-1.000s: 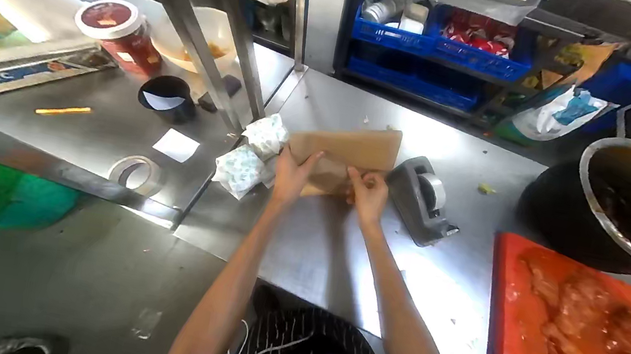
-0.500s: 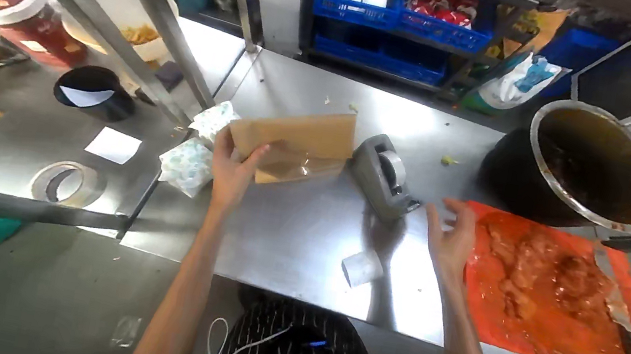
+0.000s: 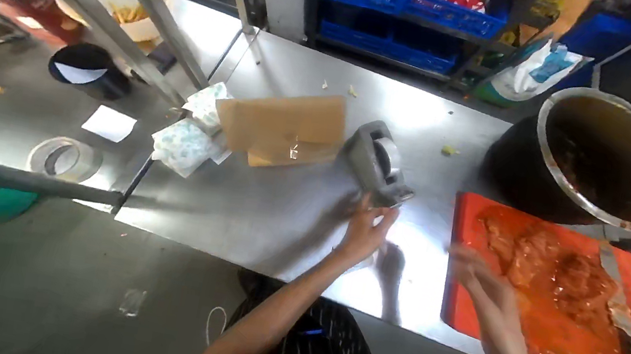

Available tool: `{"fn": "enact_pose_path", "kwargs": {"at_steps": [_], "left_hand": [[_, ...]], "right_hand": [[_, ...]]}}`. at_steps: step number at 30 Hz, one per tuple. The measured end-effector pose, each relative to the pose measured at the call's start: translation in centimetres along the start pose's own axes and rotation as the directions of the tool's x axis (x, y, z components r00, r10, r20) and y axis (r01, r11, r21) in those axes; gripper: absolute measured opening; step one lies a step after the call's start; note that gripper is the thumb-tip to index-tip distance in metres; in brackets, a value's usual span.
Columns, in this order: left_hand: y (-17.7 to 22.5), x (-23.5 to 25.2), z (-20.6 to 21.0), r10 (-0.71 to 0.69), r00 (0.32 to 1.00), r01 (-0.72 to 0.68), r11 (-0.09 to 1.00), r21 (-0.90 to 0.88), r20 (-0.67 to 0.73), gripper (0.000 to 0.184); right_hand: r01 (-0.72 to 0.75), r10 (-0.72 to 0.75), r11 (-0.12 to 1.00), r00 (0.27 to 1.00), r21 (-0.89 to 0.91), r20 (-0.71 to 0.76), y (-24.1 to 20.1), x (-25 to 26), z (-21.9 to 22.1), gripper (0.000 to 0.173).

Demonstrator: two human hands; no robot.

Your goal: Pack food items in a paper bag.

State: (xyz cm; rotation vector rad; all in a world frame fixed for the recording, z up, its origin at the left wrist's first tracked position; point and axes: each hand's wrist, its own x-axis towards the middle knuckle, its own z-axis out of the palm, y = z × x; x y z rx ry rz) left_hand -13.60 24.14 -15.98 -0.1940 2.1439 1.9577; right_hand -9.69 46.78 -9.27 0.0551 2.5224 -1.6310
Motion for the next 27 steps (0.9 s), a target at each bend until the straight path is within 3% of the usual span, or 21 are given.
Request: {"fn": "enact_pose_path", "kwargs": {"at_steps": [4, 7, 9, 13, 18, 20, 23, 25, 27], "left_hand": [[-0.3, 1.6, 2.8, -0.038, 0.985, 0.037, 0.999, -0.009, -0.169, 0.046], [-0.7, 2.2, 4.0, -0.036, 0.956, 0.067, 0.993, 0.096, -0.292, 0.028], [-0.5, 2.1, 3.6, -0.004, 0.953, 0.064, 0.980, 0.189, -0.303, 0.019], [-1.3, -0.8, -0.9, 0.158, 0.963, -0.070, 0.930, 0.362, -0.219, 0.016], [-8.4, -7.9, -6.4, 0.325, 0.860, -0.105, 0.868, 0.486, -0.394, 0.016], [-11.1, -9.7, -7.8, 0.439, 0.809, -0.079, 0.741, 0.667, -0.391, 0.017], [-13.6, -10.8, -8.1, 0.473, 0.835, -0.042, 0.565, 0.824, -0.282, 0.017], [-13.2, -11.3, -8.7, 0.480, 0.824, -0.047, 0.587, 0.808, -0.301, 0.016], [-11.7, -11.9, -9.9, 0.454, 0.771, -0.062, 0.752, 0.656, -0.447, 0.019]], "right_hand": [[-0.214, 0.213, 0.976, 0.977, 0.040, 0.032, 6.1, -5.7, -1.5, 0.023], [-0.352, 0.350, 0.936, 0.923, -0.011, 0.161, 8.2, -4.5, -0.3, 0.023], [-0.361, 0.366, 0.930, 0.902, -0.068, 0.228, 8.4, -2.9, -0.1, 0.023], [-0.248, 0.342, 0.918, 0.890, -0.310, 0.300, 7.4, 0.6, -0.6, 0.024], [0.083, 0.234, 0.826, 0.849, -0.557, 0.473, 5.0, 6.8, 3.9, 0.030], [0.149, 0.250, 0.740, 0.844, -0.656, 0.474, 4.1, 8.3, 6.7, 0.036], [0.215, 0.312, 0.607, 0.821, -0.765, 0.478, 4.2, 9.0, 9.7, 0.036], [0.228, 0.254, 0.656, 0.831, -0.720, 0.495, 3.8, 8.4, 9.7, 0.035], [0.279, 0.060, 0.782, 0.856, -0.558, 0.513, 2.7, 7.6, 9.0, 0.030]]}}
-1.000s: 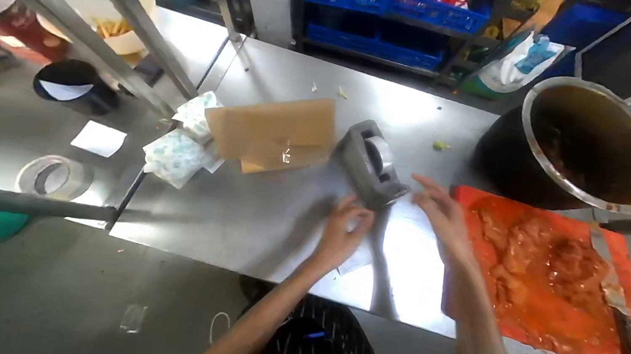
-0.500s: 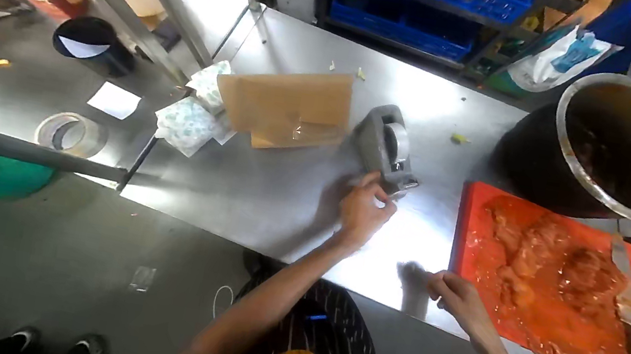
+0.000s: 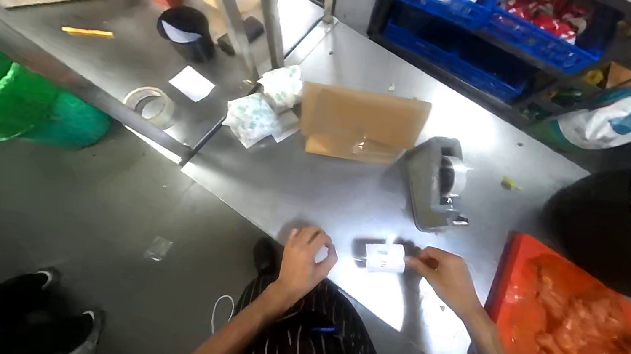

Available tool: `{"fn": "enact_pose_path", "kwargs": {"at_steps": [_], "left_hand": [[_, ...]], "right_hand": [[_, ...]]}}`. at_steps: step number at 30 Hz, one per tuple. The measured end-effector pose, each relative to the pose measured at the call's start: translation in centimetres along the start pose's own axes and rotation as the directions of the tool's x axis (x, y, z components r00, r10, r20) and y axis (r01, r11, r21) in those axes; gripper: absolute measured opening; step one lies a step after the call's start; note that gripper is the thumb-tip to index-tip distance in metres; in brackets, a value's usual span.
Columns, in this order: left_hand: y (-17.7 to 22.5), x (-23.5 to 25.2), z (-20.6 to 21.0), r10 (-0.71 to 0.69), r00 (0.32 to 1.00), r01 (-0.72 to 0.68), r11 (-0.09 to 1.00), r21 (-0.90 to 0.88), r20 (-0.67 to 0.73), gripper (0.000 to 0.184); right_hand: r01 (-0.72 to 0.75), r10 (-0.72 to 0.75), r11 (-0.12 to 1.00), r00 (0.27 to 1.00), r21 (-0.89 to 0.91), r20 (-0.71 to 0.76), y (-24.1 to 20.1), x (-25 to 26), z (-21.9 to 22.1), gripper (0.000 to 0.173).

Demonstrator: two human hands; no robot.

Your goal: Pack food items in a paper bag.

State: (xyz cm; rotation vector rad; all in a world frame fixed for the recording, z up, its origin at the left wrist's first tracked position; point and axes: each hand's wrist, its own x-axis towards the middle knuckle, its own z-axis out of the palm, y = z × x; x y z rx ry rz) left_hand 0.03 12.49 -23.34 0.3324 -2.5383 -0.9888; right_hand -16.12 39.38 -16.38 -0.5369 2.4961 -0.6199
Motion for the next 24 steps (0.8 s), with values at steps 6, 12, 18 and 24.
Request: {"fn": "enact_pose_path", "kwargs": {"at_steps": [6, 12, 18, 24], "left_hand": [[0.0, 9.2, -6.1, -0.330, 0.938, 0.190, 0.742, -0.643, -0.103, 0.022], [-3.4, 15.5, -4.1, -0.366, 0.922, 0.140, 0.614, -0.777, -0.123, 0.015], [-4.0, 16.2, -3.6, -0.337, 0.919, 0.047, 0.608, -0.792, -0.204, 0.008], [-3.9, 17.8, -3.7, -0.371, 0.899, 0.059, 0.631, -0.773, -0.234, 0.009]], "right_hand": [[0.414, -0.348, 0.909, 0.818, 0.048, -0.458, -8.1, 4.5, -3.5, 0.019], [0.311, -0.290, 0.947, 0.732, -0.077, -0.616, -10.8, 12.1, -4.2, 0.026], [0.304, -0.196, 0.952, 0.707, 0.042, -0.680, -10.7, 13.5, -2.9, 0.028], [0.359, -0.183, 0.925, 0.708, 0.125, -0.682, -10.6, 14.7, -2.7, 0.028]]}}
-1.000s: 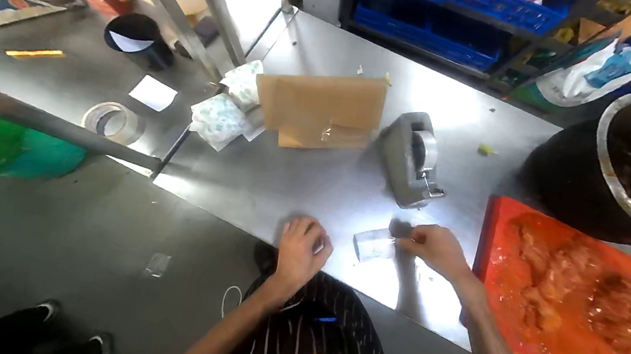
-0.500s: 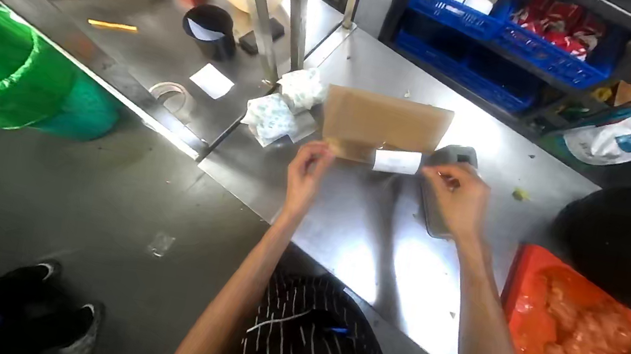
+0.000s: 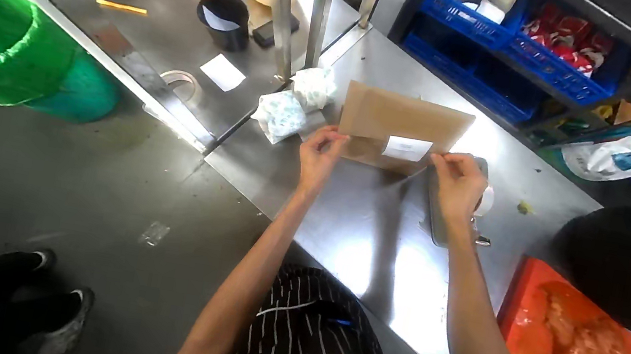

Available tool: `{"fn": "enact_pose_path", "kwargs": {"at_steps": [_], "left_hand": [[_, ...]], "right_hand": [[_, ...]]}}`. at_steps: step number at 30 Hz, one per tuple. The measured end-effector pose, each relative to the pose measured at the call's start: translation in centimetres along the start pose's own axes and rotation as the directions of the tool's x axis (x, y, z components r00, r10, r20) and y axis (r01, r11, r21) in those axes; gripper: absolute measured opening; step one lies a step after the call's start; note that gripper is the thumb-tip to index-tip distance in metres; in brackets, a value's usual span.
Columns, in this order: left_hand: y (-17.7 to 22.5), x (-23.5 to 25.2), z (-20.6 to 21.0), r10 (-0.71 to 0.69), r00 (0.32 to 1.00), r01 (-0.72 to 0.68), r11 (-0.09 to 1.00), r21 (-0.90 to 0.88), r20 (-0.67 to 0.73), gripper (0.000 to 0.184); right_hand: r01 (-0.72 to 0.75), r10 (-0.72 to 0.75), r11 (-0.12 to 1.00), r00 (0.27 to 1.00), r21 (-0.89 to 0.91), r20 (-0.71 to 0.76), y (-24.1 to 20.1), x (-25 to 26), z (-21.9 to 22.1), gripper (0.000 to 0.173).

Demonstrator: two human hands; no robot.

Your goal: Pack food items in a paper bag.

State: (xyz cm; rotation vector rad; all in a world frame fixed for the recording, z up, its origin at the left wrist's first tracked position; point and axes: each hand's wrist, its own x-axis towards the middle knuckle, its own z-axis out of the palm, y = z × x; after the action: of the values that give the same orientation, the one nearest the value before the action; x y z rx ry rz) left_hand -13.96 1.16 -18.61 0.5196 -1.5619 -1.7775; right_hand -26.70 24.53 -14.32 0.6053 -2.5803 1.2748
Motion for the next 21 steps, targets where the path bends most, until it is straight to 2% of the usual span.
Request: {"fn": "enact_pose_path", "kwargs": {"at_steps": [4, 7, 8, 11, 14, 19, 21], "left_hand": [[-0.2, 2.1, 0.3, -0.053, 0.998, 0.057, 0.995, 0.086, -0.044, 0.015], [-1.0, 3.7, 0.4, -0.063, 0.998, 0.066, 0.992, 0.110, -0.026, 0.021], [-1.1, 4.1, 0.4, -0.068, 0.997, 0.070, 0.994, 0.088, -0.021, 0.021], [-1.1, 5.4, 0.6, -0.110, 0.994, 0.110, 0.993, 0.042, 0.015, 0.017], [-1.3, 6.3, 0.4, -0.125, 0.990, 0.122, 0.991, 0.049, 0.068, 0.014], [-1.6, 6.8, -0.2, -0.110, 0.987, 0.103, 0.992, 0.069, 0.120, 0.015], [-1.6, 6.8, -0.4, -0.119, 0.985, 0.117, 0.993, 0.022, 0.121, 0.029]], "right_hand": [[-0.012, 0.013, 0.996, 1.000, 0.084, -0.008, 0.1, 1.0, 0.8, 0.027], [-0.120, 0.113, 0.979, 0.992, 0.165, 0.054, -0.1, 1.8, 1.0, 0.041], [-0.121, 0.108, 0.975, 0.991, 0.185, 0.079, 0.1, 1.9, 1.0, 0.039], [-0.051, 0.024, 0.972, 0.992, 0.228, 0.123, 0.9, 1.9, 1.3, 0.020], [-0.047, 0.010, 0.951, 0.993, 0.307, 0.120, 1.5, 1.5, 1.5, 0.015], [-0.188, 0.151, 0.875, 0.982, 0.447, 0.118, 1.2, -0.1, 2.0, 0.016], [-0.220, 0.199, 0.856, 0.976, 0.468, 0.094, 1.1, -0.5, 2.5, 0.016]]}}
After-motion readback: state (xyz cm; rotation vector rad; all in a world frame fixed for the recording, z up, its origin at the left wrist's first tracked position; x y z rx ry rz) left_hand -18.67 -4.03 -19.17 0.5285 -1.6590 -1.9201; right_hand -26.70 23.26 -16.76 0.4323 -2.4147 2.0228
